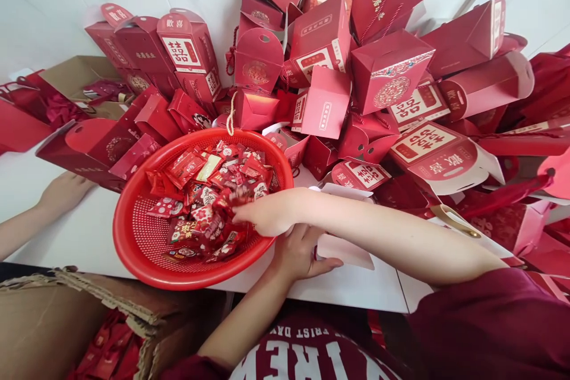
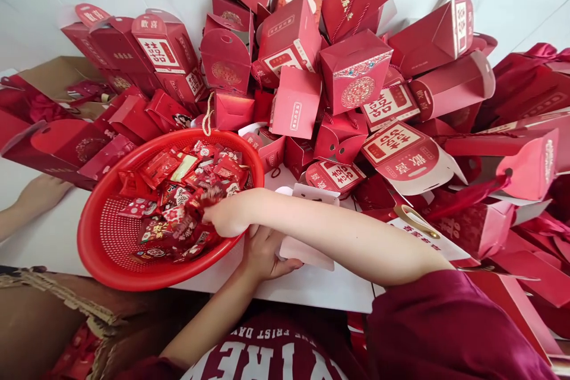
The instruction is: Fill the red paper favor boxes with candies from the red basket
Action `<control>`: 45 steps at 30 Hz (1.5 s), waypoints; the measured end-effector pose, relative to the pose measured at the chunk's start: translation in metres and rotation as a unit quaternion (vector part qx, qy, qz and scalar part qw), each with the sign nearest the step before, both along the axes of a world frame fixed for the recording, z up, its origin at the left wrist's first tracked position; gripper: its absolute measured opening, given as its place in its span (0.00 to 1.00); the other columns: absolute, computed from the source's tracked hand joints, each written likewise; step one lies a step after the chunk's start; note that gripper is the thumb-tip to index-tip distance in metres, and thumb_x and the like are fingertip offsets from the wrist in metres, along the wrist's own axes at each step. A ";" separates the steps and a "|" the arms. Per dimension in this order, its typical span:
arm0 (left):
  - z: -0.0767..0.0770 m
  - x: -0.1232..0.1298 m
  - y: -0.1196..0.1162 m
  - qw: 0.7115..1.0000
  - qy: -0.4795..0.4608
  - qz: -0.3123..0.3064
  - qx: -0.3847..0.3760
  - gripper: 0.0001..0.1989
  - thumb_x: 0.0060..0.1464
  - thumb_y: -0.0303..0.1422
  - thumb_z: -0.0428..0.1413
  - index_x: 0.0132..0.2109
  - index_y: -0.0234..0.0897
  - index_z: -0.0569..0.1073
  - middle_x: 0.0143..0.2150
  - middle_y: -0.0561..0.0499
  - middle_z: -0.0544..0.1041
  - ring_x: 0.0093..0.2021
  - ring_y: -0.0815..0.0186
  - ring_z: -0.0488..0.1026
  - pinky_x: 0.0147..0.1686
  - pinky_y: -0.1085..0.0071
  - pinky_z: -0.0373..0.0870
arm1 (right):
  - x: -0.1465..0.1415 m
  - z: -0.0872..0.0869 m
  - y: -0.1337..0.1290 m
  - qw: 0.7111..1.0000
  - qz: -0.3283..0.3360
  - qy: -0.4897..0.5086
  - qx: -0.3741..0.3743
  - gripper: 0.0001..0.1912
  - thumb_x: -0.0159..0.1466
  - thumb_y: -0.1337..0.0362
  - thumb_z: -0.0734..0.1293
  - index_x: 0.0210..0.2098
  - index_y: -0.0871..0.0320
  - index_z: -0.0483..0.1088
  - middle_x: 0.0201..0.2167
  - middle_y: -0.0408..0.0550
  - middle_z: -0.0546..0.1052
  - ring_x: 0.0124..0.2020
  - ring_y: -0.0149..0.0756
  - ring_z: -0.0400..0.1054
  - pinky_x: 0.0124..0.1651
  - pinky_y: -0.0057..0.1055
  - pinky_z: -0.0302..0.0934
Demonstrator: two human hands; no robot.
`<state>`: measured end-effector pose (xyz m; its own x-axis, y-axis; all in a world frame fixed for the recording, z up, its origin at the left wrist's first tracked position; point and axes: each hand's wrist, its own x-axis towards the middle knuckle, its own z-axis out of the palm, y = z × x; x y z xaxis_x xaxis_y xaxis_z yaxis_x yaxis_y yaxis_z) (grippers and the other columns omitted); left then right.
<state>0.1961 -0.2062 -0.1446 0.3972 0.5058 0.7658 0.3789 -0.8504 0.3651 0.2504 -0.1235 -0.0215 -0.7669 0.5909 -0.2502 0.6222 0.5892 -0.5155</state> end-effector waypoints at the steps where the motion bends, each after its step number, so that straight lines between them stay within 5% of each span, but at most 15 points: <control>1: 0.001 0.001 0.000 1.000 -0.005 -0.002 -0.004 0.31 0.60 0.59 0.48 0.43 0.35 0.80 0.40 0.41 0.79 0.44 0.53 0.74 0.50 0.60 0.71 | 0.003 0.003 0.004 1.000 -0.004 -0.004 -0.002 0.22 0.60 0.76 0.64 0.52 0.58 0.75 0.46 0.50 0.81 0.44 0.39 0.76 0.45 0.30 0.67; 6: -0.001 0.003 0.000 1.000 -0.021 0.000 0.002 0.33 0.61 0.60 0.45 0.36 0.34 0.78 0.42 0.39 0.79 0.49 0.52 0.74 0.56 0.57 0.68 | 0.011 0.010 0.015 1.000 -0.020 0.003 0.005 0.21 0.62 0.77 0.61 0.50 0.56 0.73 0.47 0.50 0.80 0.43 0.39 0.75 0.45 0.31 0.66; 14: -0.006 0.002 -0.001 1.000 -0.023 -0.005 -0.006 0.32 0.60 0.60 0.47 0.38 0.34 0.78 0.45 0.39 0.78 0.53 0.51 0.72 0.59 0.56 0.67 | 0.010 -0.004 0.024 0.997 -0.020 0.066 0.037 0.19 0.60 0.81 0.60 0.45 0.61 0.74 0.47 0.52 0.79 0.42 0.36 0.72 0.45 0.30 0.62; 19: -0.002 0.001 -0.001 1.000 -0.016 -0.010 -0.016 0.32 0.59 0.61 0.48 0.40 0.35 0.78 0.50 0.38 0.78 0.61 0.49 0.67 0.64 0.55 0.63 | 0.021 0.002 0.040 0.994 -0.078 0.063 0.044 0.14 0.62 0.80 0.59 0.39 0.63 0.74 0.35 0.48 0.78 0.35 0.33 0.68 0.41 0.28 0.59; 45: 0.002 0.001 -0.001 0.999 -0.014 -0.017 -0.025 0.32 0.61 0.60 0.47 0.39 0.34 0.77 0.51 0.37 0.77 0.61 0.49 0.67 0.64 0.54 0.64 | 0.038 0.004 0.039 0.992 -0.102 0.043 0.061 0.13 0.64 0.77 0.60 0.38 0.61 0.75 0.39 0.49 0.81 0.38 0.33 0.71 0.42 0.27 0.59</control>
<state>0.1971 -0.2068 -0.1425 0.3931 0.5302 0.7512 0.3393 -0.8430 0.4174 0.2883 -0.0847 -0.0174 -0.6431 0.7584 -0.1062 0.6919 0.5160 -0.5050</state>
